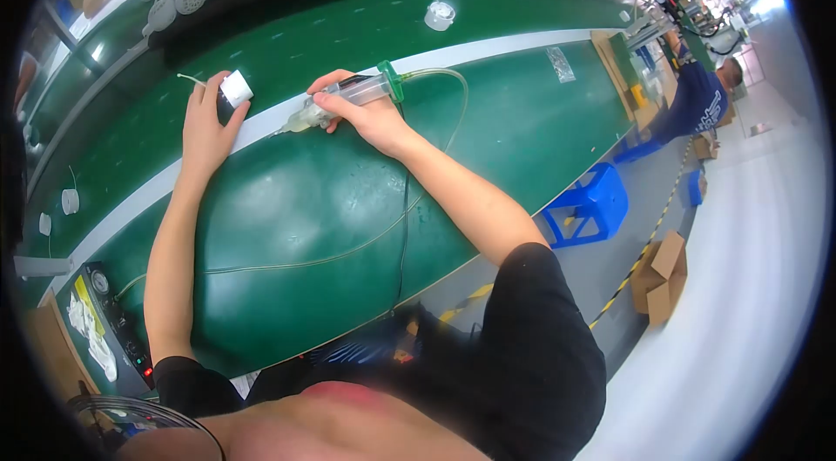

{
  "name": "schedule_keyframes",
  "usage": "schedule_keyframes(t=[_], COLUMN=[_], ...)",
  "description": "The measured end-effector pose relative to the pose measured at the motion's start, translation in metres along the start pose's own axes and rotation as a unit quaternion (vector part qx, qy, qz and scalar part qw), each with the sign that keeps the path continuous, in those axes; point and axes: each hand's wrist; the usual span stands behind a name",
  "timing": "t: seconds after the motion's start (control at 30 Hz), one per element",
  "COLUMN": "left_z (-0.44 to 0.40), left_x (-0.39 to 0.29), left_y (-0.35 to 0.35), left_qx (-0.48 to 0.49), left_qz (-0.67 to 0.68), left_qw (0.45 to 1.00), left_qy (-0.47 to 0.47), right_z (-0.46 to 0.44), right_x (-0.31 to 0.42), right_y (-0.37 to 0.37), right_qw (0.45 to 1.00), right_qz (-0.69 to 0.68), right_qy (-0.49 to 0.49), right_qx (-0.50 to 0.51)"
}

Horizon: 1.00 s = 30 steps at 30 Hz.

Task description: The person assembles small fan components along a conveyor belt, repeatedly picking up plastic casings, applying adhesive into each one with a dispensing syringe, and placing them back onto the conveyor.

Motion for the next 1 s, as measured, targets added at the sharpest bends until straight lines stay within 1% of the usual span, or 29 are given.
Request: schedule_keyframes(t=[0.07,0.1,0.2,0.27,0.33,0.37,0.47,0.57,0.73,0.9,1.0], left_z=[-0.002,-0.004,-0.004,-0.004,-0.003,-0.002,0.008,0.018,0.015,0.012,0.011], left_x=[-0.003,-0.007,-0.014,-0.023,-0.016,-0.014,-0.013,-0.007,-0.001,0.001,0.000], left_y=[0.001,0.003,0.006,0.001,0.002,0.001,0.000,0.001,0.002,0.004,0.000], left_qx=[-0.021,-0.019,-0.029,0.022,0.082,0.081,0.104,0.112,0.105,0.092,0.139], left_qz=[0.073,0.072,0.162,0.215,0.251,0.242,0.159,0.158,0.132,0.126,0.110], left_qw=[0.996,0.996,0.983,0.973,0.959,0.963,0.965,0.966,0.970,0.970,0.973], left_qy=[0.040,0.039,0.076,0.080,0.100,0.087,0.179,0.170,0.173,0.185,0.150], right_z=[0.002,0.003,0.004,0.002,0.002,-0.001,0.003,0.010,0.004,0.001,0.001], right_x=[0.000,0.001,-0.002,-0.009,-0.009,-0.009,-0.011,-0.012,-0.013,-0.016,-0.016], right_y=[-0.005,-0.008,-0.017,-0.025,-0.023,-0.019,-0.008,0.002,0.004,0.001,-0.001], right_qw=[1.000,1.000,0.996,0.993,0.992,0.992,0.995,0.996,0.996,0.995,0.995], right_qz=[-0.005,-0.008,-0.083,-0.107,-0.107,-0.117,-0.083,-0.061,-0.038,-0.044,-0.040], right_qy=[-0.005,-0.003,0.001,-0.042,-0.060,-0.054,-0.056,-0.040,-0.055,-0.065,-0.063], right_qx=[0.000,0.000,-0.021,-0.022,-0.020,-0.008,-0.028,-0.044,-0.061,-0.064,-0.060])
Point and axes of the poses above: each hand's wrist, its own z-axis away from the middle knuckle, its own y-axis out of the palm, x = y × z, and after that the axes turned 1 degree about z, right-handed
